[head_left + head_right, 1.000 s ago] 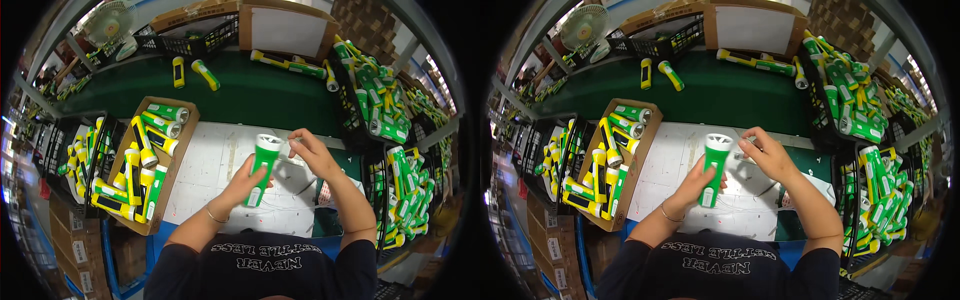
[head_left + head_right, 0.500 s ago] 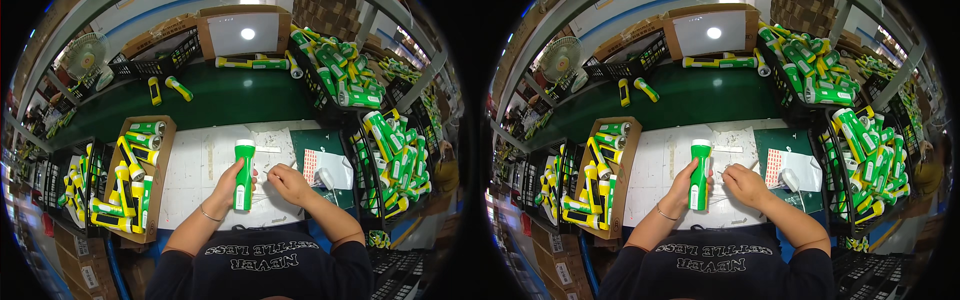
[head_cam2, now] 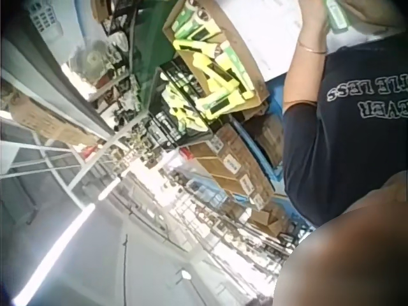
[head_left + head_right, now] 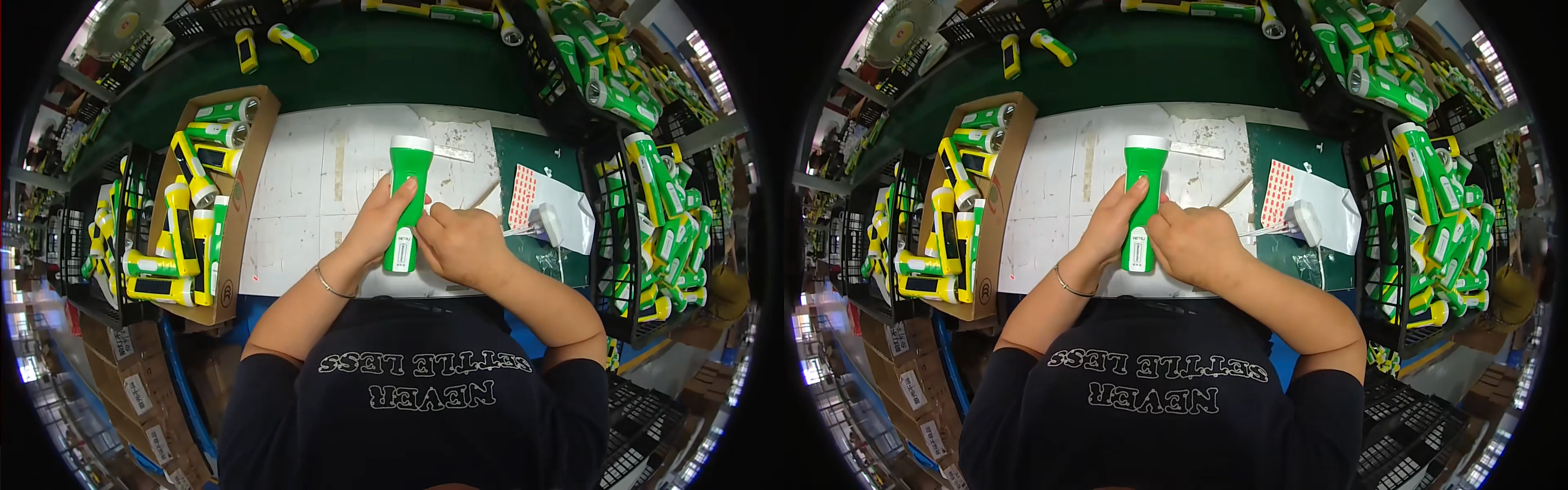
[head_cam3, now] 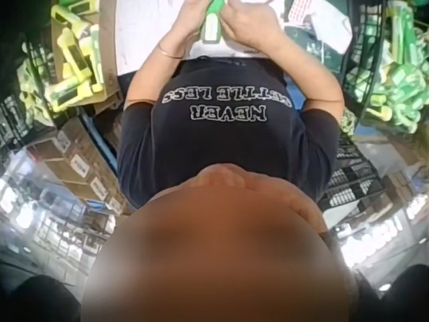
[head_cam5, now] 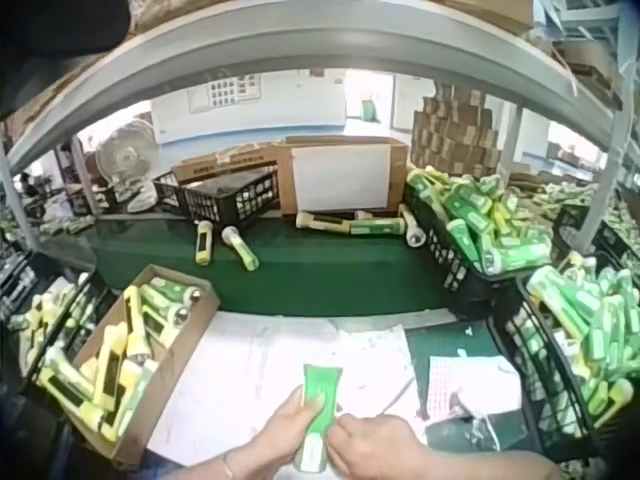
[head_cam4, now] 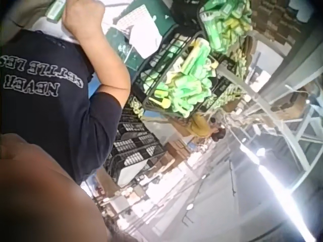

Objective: Applying labels and testing flashlights on a factory assembly line.

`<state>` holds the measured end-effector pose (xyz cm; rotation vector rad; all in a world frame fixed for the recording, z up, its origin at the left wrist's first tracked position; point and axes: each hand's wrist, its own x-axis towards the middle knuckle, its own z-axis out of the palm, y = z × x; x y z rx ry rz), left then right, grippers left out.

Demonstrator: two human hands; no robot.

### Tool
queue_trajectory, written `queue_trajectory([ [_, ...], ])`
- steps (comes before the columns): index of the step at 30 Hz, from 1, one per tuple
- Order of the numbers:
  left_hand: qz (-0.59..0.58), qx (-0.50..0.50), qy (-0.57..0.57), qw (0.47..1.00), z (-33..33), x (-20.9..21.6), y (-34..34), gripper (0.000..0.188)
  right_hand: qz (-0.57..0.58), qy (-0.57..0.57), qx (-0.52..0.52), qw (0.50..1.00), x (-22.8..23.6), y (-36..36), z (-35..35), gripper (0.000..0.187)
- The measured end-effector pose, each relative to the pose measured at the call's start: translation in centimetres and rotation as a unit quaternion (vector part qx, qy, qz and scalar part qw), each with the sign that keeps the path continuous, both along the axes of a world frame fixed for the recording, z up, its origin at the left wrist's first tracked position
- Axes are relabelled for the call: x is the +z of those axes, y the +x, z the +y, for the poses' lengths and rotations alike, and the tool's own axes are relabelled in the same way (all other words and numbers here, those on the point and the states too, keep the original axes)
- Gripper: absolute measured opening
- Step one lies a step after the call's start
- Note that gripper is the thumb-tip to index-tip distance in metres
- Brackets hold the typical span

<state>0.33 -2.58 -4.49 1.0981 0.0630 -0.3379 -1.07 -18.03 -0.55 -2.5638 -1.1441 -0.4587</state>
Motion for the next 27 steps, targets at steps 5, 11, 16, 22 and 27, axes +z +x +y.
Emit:
queue_trajectory([
  [5,-0.015,-0.002,0.032,0.999,0.5,-0.4,-0.5,0.032,0.022,-0.002,0.071,0.997,0.1,-1.0,-0.5,0.017],
  [11,0.028,0.039,-0.045,0.998,1.5,0.7,0.3,0.034,0.122,0.121,0.163,0.972,-1.0,-4.0,-0.4,0.026],
  [16,-0.009,0.008,0.011,1.000,0.4,0.4,-0.3,0.030,0.428,0.361,-0.064,0.826,-4.0,-0.1,0.3,0.044],
  [22,-0.047,-0.064,0.140,0.987,2.1,0.2,-0.8,0.030,0.457,0.361,-0.097,0.807,-1.9,3.3,-3.1,0.031],
  [27,-0.262,-0.099,0.430,0.858,2.3,1.8,-2.6,0.045,0.500,0.188,-0.064,0.843,1.2,4.0,-3.7,0.062],
])
